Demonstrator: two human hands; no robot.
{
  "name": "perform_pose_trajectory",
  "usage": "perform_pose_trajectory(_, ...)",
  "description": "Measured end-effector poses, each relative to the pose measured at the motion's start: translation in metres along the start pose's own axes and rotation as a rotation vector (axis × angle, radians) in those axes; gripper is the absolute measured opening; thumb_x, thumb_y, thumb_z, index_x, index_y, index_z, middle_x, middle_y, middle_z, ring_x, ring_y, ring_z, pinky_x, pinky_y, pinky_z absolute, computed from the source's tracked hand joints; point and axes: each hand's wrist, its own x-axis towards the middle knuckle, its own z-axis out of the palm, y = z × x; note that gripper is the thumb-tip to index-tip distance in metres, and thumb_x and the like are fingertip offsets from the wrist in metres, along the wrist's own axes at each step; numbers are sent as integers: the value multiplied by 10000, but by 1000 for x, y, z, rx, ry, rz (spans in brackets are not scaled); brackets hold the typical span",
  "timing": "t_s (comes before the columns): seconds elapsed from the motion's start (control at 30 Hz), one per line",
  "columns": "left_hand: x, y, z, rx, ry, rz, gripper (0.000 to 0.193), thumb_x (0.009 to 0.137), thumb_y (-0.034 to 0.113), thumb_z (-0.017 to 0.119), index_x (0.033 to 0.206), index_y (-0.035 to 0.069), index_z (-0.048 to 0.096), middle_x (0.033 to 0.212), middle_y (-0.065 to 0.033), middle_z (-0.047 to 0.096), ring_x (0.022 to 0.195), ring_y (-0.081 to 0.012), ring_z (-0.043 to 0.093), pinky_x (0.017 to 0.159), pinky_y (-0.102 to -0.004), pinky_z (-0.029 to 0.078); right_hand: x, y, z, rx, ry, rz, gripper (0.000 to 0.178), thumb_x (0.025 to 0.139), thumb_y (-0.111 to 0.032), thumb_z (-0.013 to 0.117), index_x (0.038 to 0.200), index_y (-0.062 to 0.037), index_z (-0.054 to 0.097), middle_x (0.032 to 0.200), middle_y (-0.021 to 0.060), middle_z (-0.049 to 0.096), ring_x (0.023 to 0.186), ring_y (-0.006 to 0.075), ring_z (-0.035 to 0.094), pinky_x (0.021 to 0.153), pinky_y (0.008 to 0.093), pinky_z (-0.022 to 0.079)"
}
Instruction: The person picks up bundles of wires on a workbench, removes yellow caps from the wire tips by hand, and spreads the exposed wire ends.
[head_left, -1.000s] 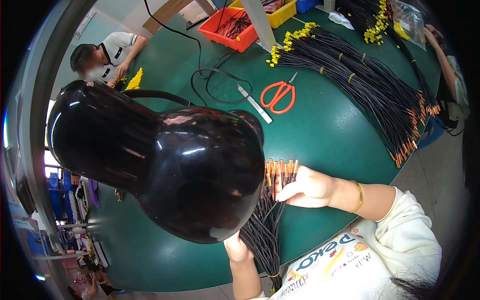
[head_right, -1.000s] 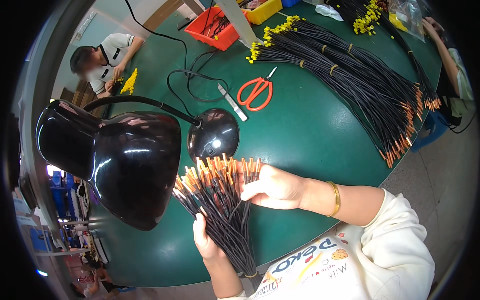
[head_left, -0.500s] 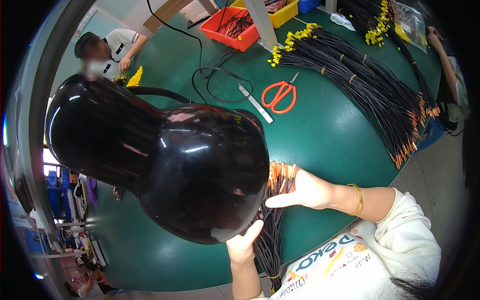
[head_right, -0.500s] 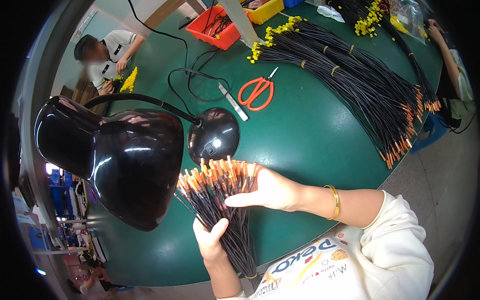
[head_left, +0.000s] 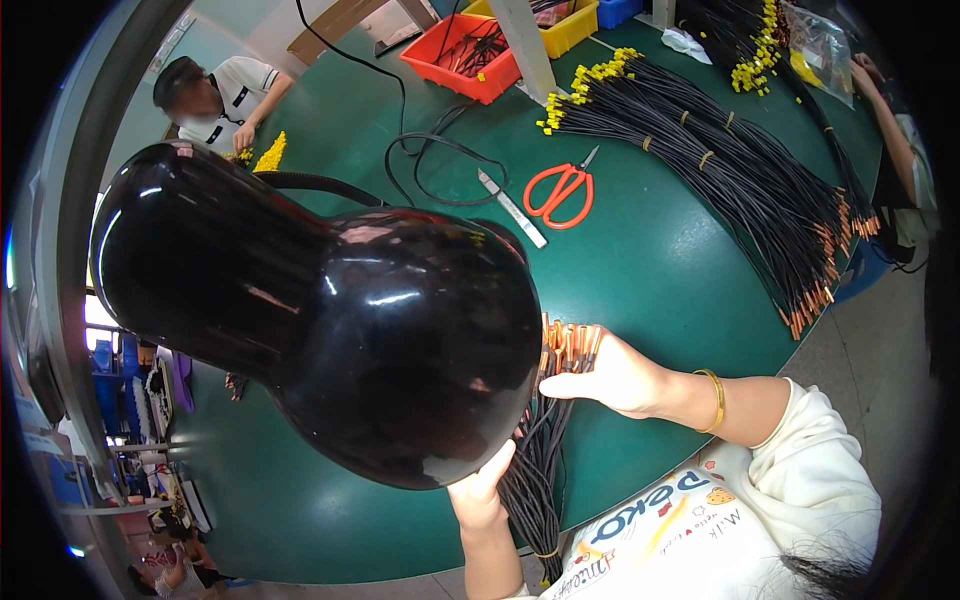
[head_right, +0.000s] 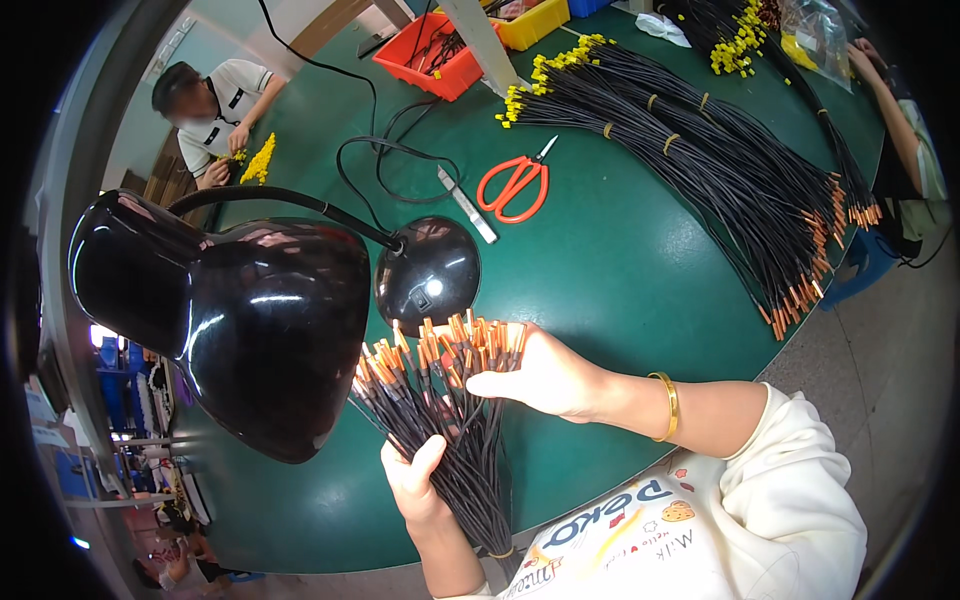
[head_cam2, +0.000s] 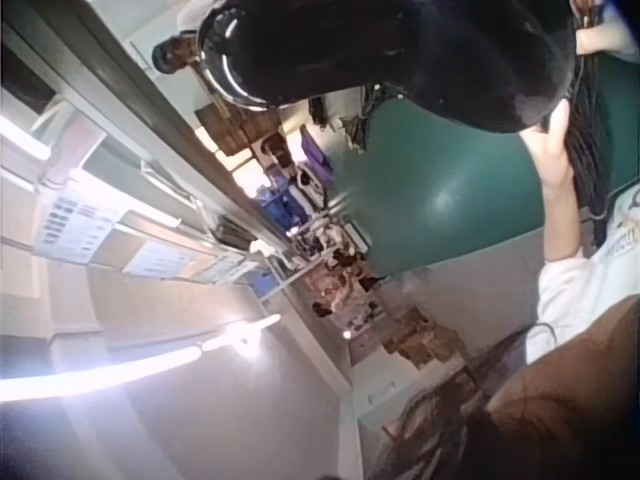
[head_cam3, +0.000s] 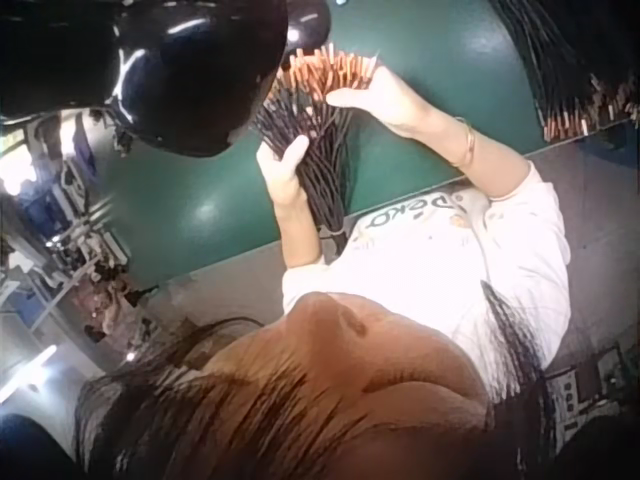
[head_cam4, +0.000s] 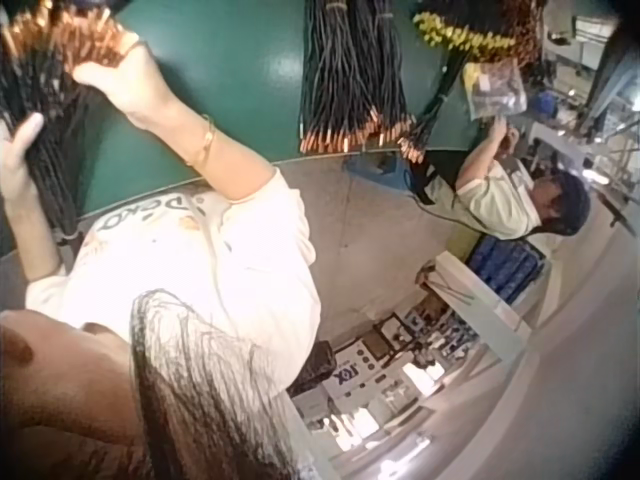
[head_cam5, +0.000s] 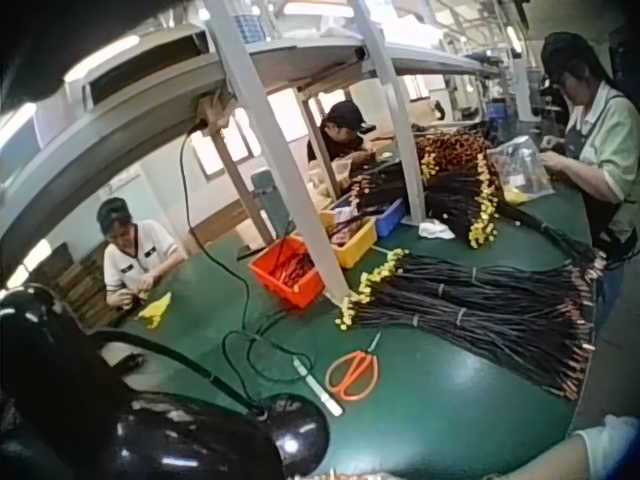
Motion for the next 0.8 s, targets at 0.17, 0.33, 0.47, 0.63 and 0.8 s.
perform_pose_trajectory(0.17,-2,0,0,-8,3,7,372,668,34,590,1017,-74,521,910,-137,597,768,-184,582,731,-284,468,-1,-2,0,5,-37,19,375,795,29,525,1162,16,449,1065,43,552,964,91,507,875,246,396)
perform_pose_trajectory(0.33,-4,4,2,-28,3,-17,353,670,33,588,1002,-71,531,897,-133,603,761,-182,588,732,-286,471,1,-6,6,34,6,21,373,748,42,588,1095,-7,461,999,47,550,912,98,519,825,249,418)
perform_pose_trajectory(0.47,-8,-3,1,18,-86,-57,329,664,27,605,978,-58,552,891,-104,612,754,-152,583,727,-264,454,0,-4,7,-31,4,4,439,763,-12,613,1174,-7,461,1098,51,549,978,86,507,884,245,393)
perform_pose_trajectory(0.63,-7,-1,9,44,-57,-75,290,696,13,607,975,-44,550,902,-75,605,781,-134,569,744,-249,434,2,-3,2,34,33,109,375,746,-16,637,1100,-14,511,1040,41,571,936,83,530,846,231,425)
perform_pose_trajectory(0.8,-5,-14,4,17,11,27,316,718,12,601,1015,-48,512,962,-85,581,848,-131,551,792,-256,419,2,2,1,174,93,127,356,731,5,643,1066,-16,522,1008,40,580,921,84,537,830,231,438)
